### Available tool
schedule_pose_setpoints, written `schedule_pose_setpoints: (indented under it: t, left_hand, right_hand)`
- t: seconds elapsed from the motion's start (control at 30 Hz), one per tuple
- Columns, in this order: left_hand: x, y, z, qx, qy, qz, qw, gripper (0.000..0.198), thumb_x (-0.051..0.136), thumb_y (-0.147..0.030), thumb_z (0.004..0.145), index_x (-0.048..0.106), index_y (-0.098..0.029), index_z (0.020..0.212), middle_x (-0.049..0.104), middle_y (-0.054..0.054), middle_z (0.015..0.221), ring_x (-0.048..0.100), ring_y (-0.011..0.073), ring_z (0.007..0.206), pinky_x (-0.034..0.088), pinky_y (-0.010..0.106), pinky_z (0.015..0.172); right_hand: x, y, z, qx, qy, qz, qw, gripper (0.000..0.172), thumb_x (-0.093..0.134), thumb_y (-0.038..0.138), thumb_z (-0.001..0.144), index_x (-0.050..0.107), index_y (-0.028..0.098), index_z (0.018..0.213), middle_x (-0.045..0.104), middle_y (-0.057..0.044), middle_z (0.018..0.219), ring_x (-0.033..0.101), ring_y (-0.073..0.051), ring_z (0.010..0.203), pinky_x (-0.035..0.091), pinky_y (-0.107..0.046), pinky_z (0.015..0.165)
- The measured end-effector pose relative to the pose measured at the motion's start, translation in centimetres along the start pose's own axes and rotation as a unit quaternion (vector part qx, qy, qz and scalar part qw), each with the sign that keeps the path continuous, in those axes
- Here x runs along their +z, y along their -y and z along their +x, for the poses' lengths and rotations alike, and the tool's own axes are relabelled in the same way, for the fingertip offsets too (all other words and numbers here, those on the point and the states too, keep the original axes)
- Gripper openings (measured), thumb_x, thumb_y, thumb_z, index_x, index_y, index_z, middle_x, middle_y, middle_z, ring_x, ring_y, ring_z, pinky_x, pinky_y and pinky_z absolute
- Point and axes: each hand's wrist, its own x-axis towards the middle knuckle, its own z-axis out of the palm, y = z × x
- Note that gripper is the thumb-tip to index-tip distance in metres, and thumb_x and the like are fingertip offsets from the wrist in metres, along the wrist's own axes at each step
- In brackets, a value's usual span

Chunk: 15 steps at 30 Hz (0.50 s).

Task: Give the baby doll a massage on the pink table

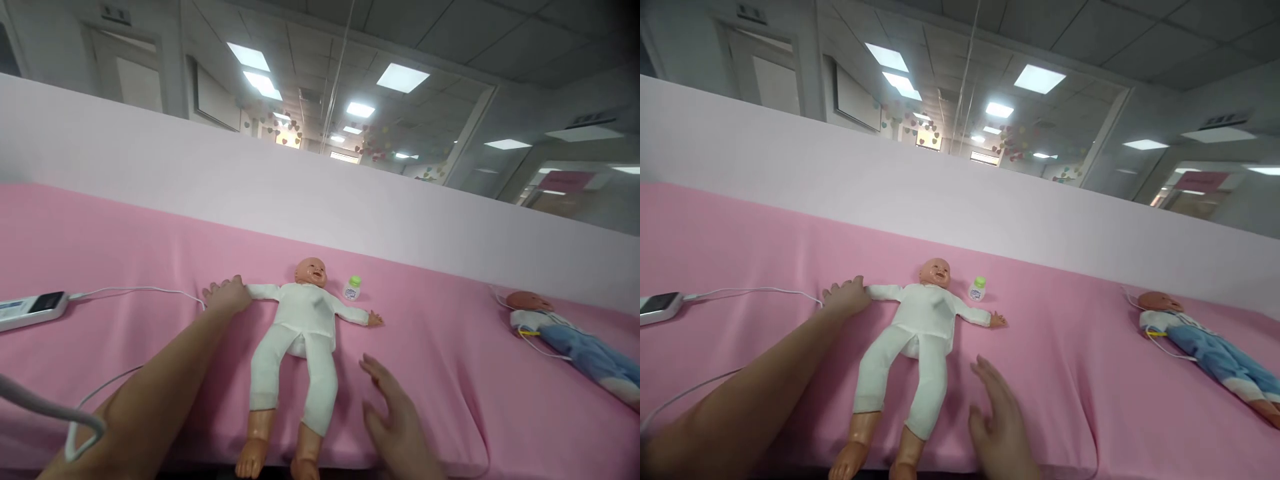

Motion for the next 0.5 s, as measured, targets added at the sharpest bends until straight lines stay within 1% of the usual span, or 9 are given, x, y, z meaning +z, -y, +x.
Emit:
schedule_pose_setpoints:
  t: [0.03, 0.1, 0.2, 0.27, 0.3, 0.33, 0.4, 0.43, 0.5]
  left_hand:
    - [0.5, 0.0, 0.7, -0.004, -0.002, -0.008, 1.0, 0.053, 0.049, -0.037, 0.09, 0.058, -0.016, 0.138, 0.06, 0.026, 0.14, 0.046, 0.0506, 0.136, 0.026, 0.068, 0.11]
    - [1.4, 0.2, 1.4, 0.016, -0.024, -0.018, 0.999, 0.051, 0.049, -0.035, 0.09, 0.059, -0.017, 0.137, 0.062, 0.025, 0.137, 0.053, 0.0477, 0.13, 0.031, 0.065, 0.108]
    - [2.0, 0.8, 1.5, 0.051, -0.051, -0.043, 0.996, 0.055, 0.051, -0.032, 0.09, 0.057, -0.019, 0.143, 0.06, 0.023, 0.138, 0.057, 0.0443, 0.125, 0.038, 0.059, 0.107]
    - [1.9, 1.1, 1.3, 0.056, -0.049, -0.09, 0.993, 0.058, 0.055, -0.029, 0.088, 0.056, -0.02, 0.145, 0.058, 0.021, 0.14, 0.058, 0.0426, 0.126, 0.044, 0.055, 0.104]
    - [1.9, 1.2, 1.1, 0.058, -0.048, -0.121, 0.99, 0.061, 0.057, -0.027, 0.086, 0.055, -0.021, 0.147, 0.055, 0.021, 0.143, 0.058, 0.0415, 0.127, 0.047, 0.053, 0.102]
    - [1.8, 1.2, 0.9, 0.061, -0.052, -0.152, 0.985, 0.064, 0.06, -0.025, 0.084, 0.054, -0.022, 0.147, 0.052, 0.02, 0.147, 0.058, 0.0403, 0.128, 0.048, 0.051, 0.102]
    - [1.8, 1.2, 0.7, 0.067, -0.071, -0.212, 0.972, 0.067, 0.065, -0.02, 0.079, 0.055, -0.023, 0.145, 0.045, 0.019, 0.154, 0.057, 0.0384, 0.131, 0.05, 0.05, 0.102]
    - [1.8, 1.2, 0.7, 0.061, -0.083, -0.249, 0.963, 0.068, 0.068, -0.019, 0.076, 0.056, -0.024, 0.143, 0.044, 0.018, 0.154, 0.057, 0.0378, 0.131, 0.051, 0.049, 0.102]
    - [2.1, 1.3, 1.0, 0.03, -0.102, -0.322, 0.941, 0.074, 0.074, -0.017, 0.071, 0.054, -0.024, 0.142, 0.049, 0.018, 0.15, 0.059, 0.0386, 0.129, 0.051, 0.049, 0.101]
  right_hand:
    - [0.5, 0.4, -1.7, -0.043, 0.01, -0.009, 0.999, 0.064, 0.057, 0.02, 0.087, 0.054, 0.026, 0.15, 0.057, -0.008, 0.154, 0.056, -0.03, 0.141, 0.054, -0.049, 0.113]
    - [1.8, 1.0, -4.5, -0.1, -0.005, -0.034, 0.994, 0.073, 0.064, 0.02, 0.085, 0.047, 0.028, 0.155, 0.055, -0.009, 0.156, 0.058, -0.034, 0.139, 0.058, -0.048, 0.108]
    - [4.2, 2.1, -6.7, -0.138, -0.025, -0.109, 0.984, 0.074, 0.065, 0.019, 0.09, 0.042, 0.036, 0.159, 0.053, -0.008, 0.157, 0.061, -0.035, 0.135, 0.062, -0.048, 0.103]
    - [5.6, 3.1, -7.1, -0.15, -0.045, -0.151, 0.976, 0.076, 0.065, 0.019, 0.093, 0.037, 0.038, 0.161, 0.052, -0.009, 0.158, 0.061, -0.038, 0.134, 0.062, -0.052, 0.1]
    - [6.2, 3.6, -7.0, -0.15, -0.053, -0.161, 0.974, 0.078, 0.068, 0.023, 0.094, 0.035, 0.037, 0.162, 0.05, -0.011, 0.158, 0.061, -0.039, 0.134, 0.063, -0.055, 0.099]
    - [6.6, 4.2, -6.8, -0.144, -0.059, -0.163, 0.974, 0.082, 0.073, 0.031, 0.092, 0.034, 0.035, 0.163, 0.048, -0.013, 0.16, 0.062, -0.042, 0.132, 0.063, -0.057, 0.096]
    - [7.1, 5.3, -6.3, -0.119, -0.061, -0.147, 0.98, 0.096, 0.083, 0.051, 0.081, 0.036, 0.032, 0.163, 0.044, -0.015, 0.162, 0.063, -0.046, 0.128, 0.065, -0.058, 0.092]
    - [7.2, 5.7, -6.1, -0.103, -0.059, -0.134, 0.984, 0.104, 0.086, 0.059, 0.075, 0.038, 0.03, 0.162, 0.043, -0.016, 0.162, 0.065, -0.047, 0.126, 0.067, -0.057, 0.089]
    - [6.9, 6.1, -5.7, -0.082, -0.052, -0.105, 0.99, 0.111, 0.088, 0.066, 0.067, 0.042, 0.029, 0.16, 0.044, -0.016, 0.162, 0.066, -0.047, 0.124, 0.069, -0.052, 0.082]
